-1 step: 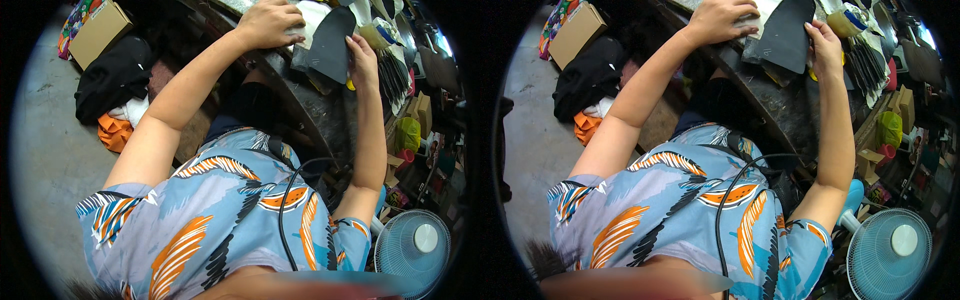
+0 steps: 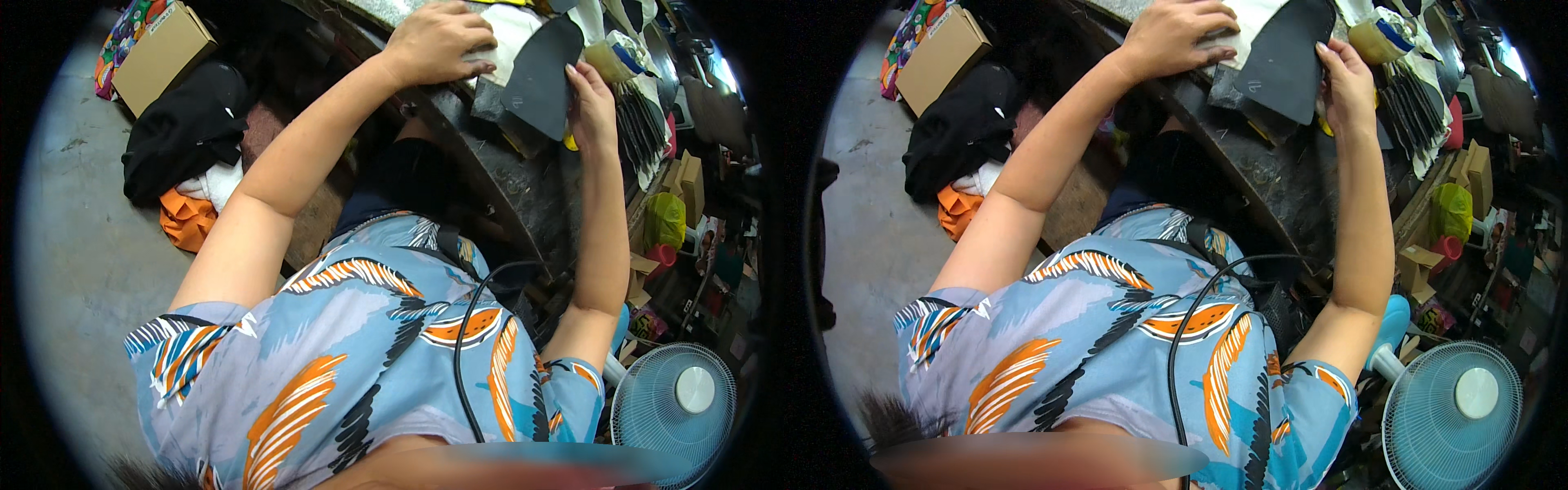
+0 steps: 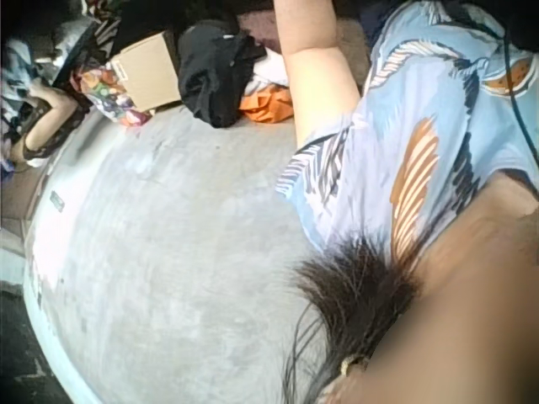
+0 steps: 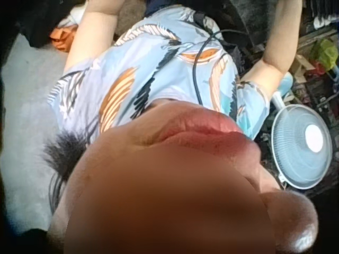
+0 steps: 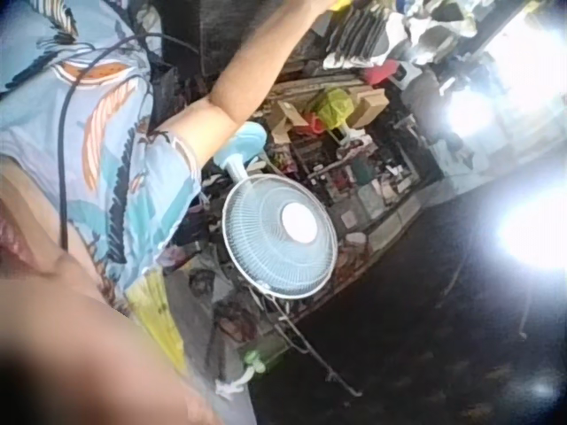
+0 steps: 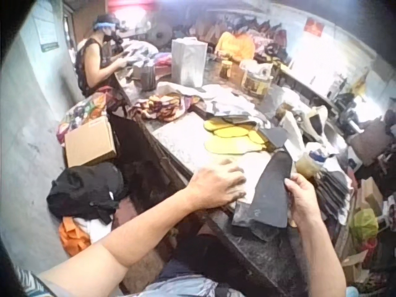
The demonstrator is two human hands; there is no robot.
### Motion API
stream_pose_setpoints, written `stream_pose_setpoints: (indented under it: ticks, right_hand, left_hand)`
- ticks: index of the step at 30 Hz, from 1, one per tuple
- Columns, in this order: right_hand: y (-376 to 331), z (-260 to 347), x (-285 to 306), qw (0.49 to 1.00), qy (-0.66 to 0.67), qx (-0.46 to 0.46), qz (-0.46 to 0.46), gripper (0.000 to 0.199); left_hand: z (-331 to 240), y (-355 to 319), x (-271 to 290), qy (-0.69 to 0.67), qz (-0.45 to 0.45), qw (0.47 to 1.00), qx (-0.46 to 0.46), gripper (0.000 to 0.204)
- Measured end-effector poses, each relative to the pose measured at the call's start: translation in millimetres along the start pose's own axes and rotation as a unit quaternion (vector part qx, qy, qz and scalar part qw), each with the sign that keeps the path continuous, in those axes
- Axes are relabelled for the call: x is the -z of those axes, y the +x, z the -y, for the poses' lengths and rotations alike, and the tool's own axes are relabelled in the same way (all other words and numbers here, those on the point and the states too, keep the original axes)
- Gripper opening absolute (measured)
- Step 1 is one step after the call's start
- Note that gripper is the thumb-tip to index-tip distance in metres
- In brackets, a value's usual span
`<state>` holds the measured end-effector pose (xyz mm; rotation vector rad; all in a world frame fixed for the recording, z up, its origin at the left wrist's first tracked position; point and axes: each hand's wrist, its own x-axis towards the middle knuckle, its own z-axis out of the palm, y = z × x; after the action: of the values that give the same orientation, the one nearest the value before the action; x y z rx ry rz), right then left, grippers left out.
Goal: The person repeatedly places black insole pieces onto white paper templates on a workbench, then adds yellow insole pieces on top, pressing them together. The person handles the pieces one at a time, aligning and stacking them into small piles.
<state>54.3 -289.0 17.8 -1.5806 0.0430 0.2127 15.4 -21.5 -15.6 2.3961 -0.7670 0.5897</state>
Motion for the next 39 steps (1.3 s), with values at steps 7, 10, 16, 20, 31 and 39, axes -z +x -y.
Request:
stream_pose_setpoints:
  ticks: [7, 10, 16, 20, 31, 39]
  right_hand:
    - [-33.4, 0.9, 34.2, 0.997, 0.070, -0.032, -0.020, 0.014]
    - [-31.4, 4.9, 57.1, 0.993, 0.104, -0.009, -0.057, 0.012]
    - [-30.3, 17.2, 76.2, 0.993, 0.089, 0.004, -0.084, 0.019]
    - [-23.8, 6.4, 39.9, 1.000, 0.018, -0.008, 0.018, 0.022]
    - [-17.2, -9.9, 13.0, 0.999, -0.006, 0.022, 0.043, 0.022]
    - [-16.8, -17.7, 13.3, 0.998, 0.021, 0.042, 0.041, 0.022]
  left_hand:
    - [-6.3, -2.6, -0.2, 0.180, 0.022, 0.982, -0.046, 0.039]
    - [-6.5, -1.9, 4.0, 0.190, -0.011, 0.981, -0.037, 0.042]
    - [-11.0, -0.5, -3.2, 0.134, -0.025, 0.990, -0.038, 0.039]
    - [-11.0, -0.1, -4.4, 0.161, -0.025, 0.986, -0.042, 0.047]
    - [-16.7, 1.3, 11.8, 0.029, -0.009, 0.999, -0.043, 0.042]
    - [-15.3, 0.0, 11.5, 0.041, -0.021, 0.998, -0.053, 0.041]
